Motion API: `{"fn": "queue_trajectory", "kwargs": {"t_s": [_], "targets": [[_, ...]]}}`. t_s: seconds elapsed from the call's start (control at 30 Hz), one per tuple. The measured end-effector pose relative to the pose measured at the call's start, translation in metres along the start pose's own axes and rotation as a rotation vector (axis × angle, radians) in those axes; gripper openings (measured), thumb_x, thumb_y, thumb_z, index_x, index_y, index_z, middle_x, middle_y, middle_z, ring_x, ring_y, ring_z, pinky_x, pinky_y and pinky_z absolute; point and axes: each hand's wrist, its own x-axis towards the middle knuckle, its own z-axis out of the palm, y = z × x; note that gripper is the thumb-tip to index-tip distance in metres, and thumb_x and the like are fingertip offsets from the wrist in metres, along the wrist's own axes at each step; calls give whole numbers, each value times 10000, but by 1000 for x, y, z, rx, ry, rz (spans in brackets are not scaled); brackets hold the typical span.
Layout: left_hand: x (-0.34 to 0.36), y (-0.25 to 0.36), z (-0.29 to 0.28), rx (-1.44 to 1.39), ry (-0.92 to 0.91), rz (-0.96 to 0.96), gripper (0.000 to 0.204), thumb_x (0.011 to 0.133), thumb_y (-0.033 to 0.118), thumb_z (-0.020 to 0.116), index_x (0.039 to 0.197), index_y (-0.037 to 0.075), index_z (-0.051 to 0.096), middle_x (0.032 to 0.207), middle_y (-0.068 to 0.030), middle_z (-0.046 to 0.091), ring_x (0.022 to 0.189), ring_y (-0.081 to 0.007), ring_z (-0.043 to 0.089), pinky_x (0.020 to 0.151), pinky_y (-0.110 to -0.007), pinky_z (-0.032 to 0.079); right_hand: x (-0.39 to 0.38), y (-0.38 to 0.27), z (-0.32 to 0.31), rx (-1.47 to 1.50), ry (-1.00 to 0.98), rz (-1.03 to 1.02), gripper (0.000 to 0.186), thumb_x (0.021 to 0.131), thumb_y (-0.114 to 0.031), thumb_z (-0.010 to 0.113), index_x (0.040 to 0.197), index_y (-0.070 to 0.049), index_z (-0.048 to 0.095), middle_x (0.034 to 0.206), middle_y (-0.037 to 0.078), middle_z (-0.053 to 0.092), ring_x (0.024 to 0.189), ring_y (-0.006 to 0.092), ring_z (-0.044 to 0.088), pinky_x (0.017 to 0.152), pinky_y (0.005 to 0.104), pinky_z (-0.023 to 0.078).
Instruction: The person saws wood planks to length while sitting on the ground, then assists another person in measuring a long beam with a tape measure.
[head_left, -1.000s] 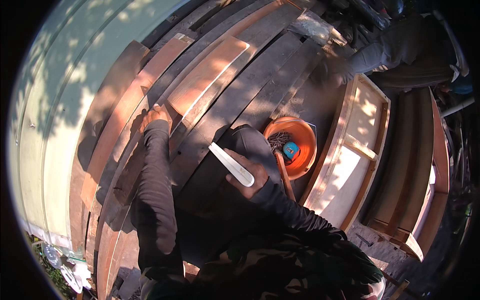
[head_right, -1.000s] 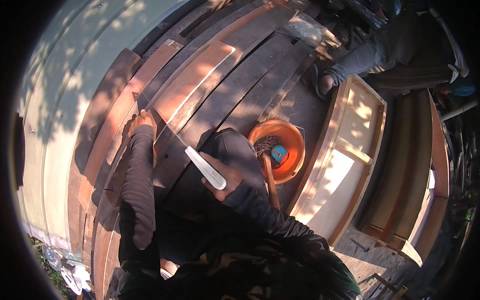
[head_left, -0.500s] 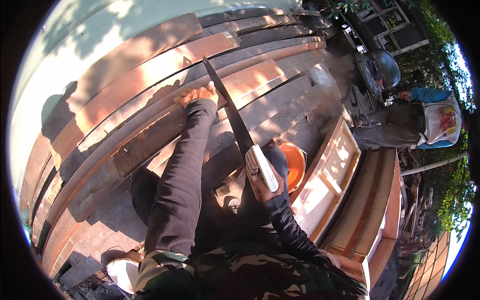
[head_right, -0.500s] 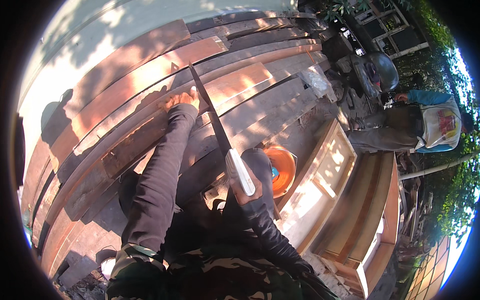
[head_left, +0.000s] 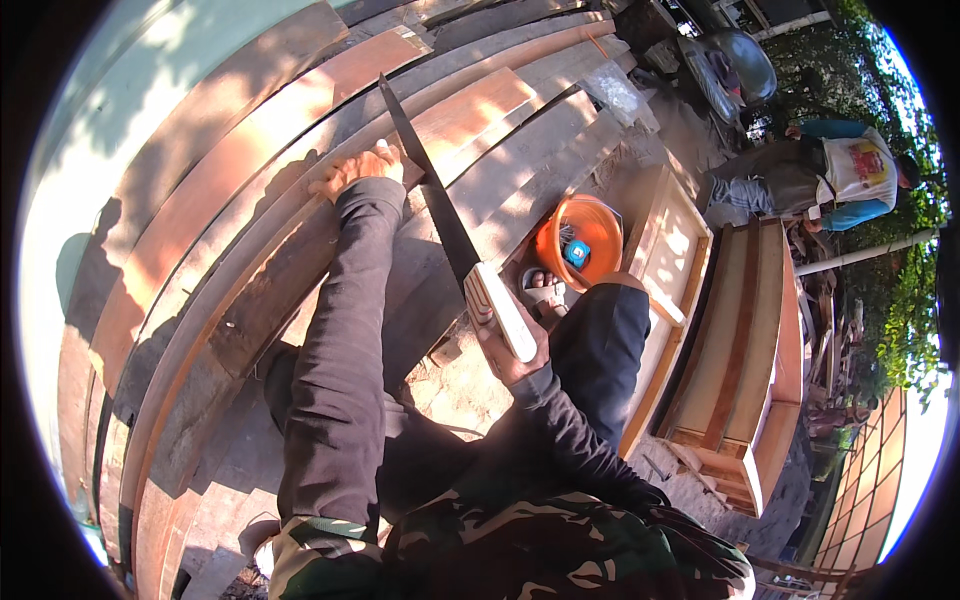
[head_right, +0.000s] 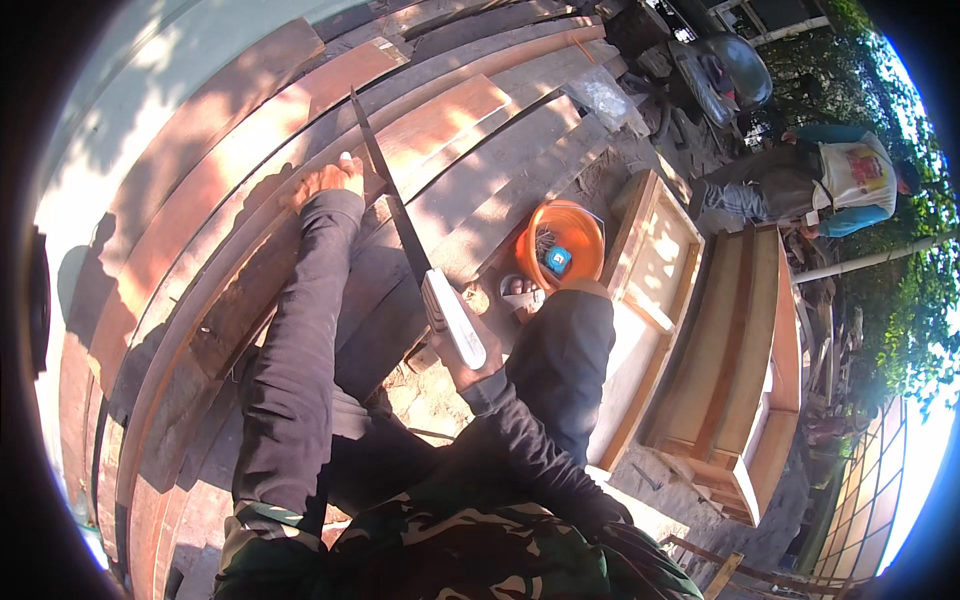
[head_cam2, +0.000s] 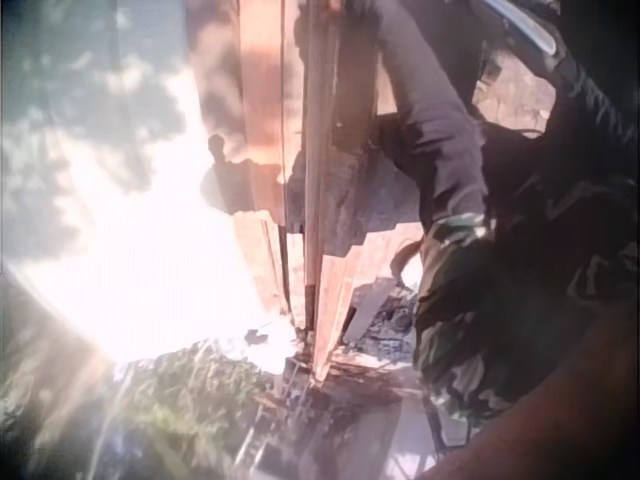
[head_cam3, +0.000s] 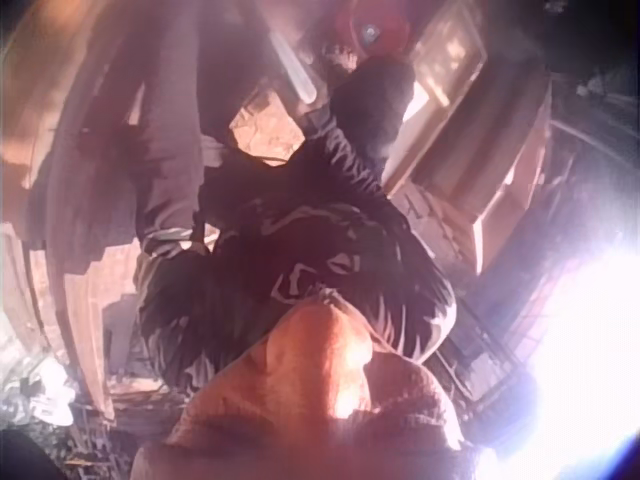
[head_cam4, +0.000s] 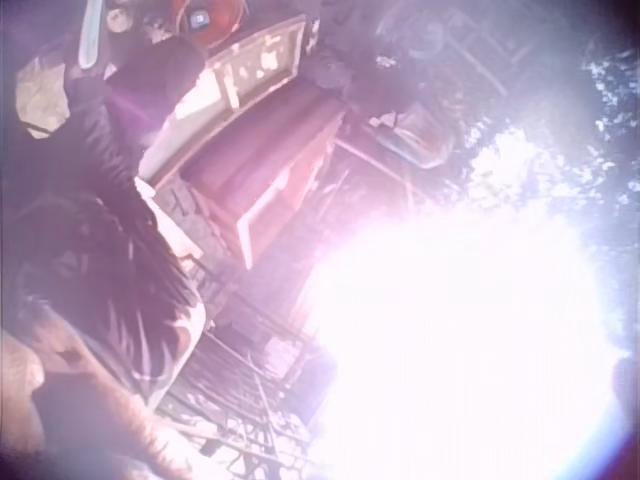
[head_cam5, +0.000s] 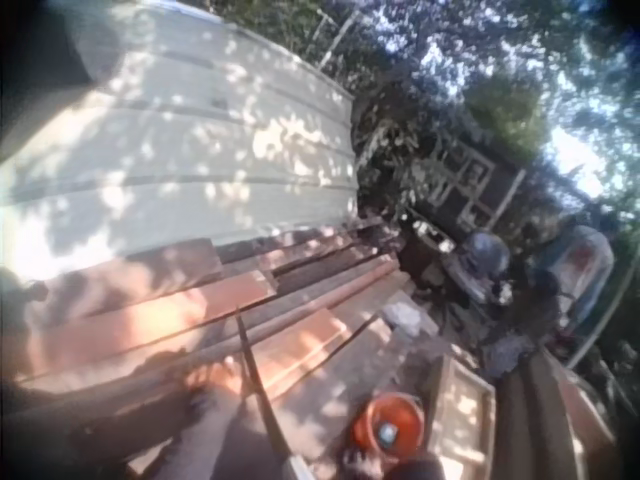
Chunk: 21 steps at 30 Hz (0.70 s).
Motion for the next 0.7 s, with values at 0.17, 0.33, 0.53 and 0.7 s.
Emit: {"fn": "queue_trajectory", "kwargs": {"t_s": [0.17,0.33,0.53,0.7], "targets": [[3,-1,-2,-9,-53,-7,624,975,526,314,974,86,755,1093,-225,690,1073,-384,640,926,-530,449,12,-13,-14,103,-127,48,651,843,87,629,1456,-9,432,1222,44,607,1071,112,575,920,262,478],[-5,13,-5,-7,-125,-63,593,967,531,361,1052,89,747,1194,-209,660,1157,-364,602,1054,-610,329,25,-9,-43,-31,-52,-35,625,794,-2,673,1396,-12,506,1097,115,689,973,153,642,874,273,502],[-2,9,-24,87,-129,-194,631,992,484,286,966,71,762,1177,-206,672,1172,-374,595,1132,-612,222,67,1,-72,142,-172,-159,604,800,27,655,1387,-5,516,1211,179,673,1076,193,668,921,296,503],[-4,17,-19,163,-18,-309,637,992,489,275,1103,41,714,1211,-208,658,1206,-393,578,1136,-642,189,113,23,-96,303,-341,-97,539,840,-49,655,1368,-40,543,1169,184,681,1049,229,691,895,297,511]]}}
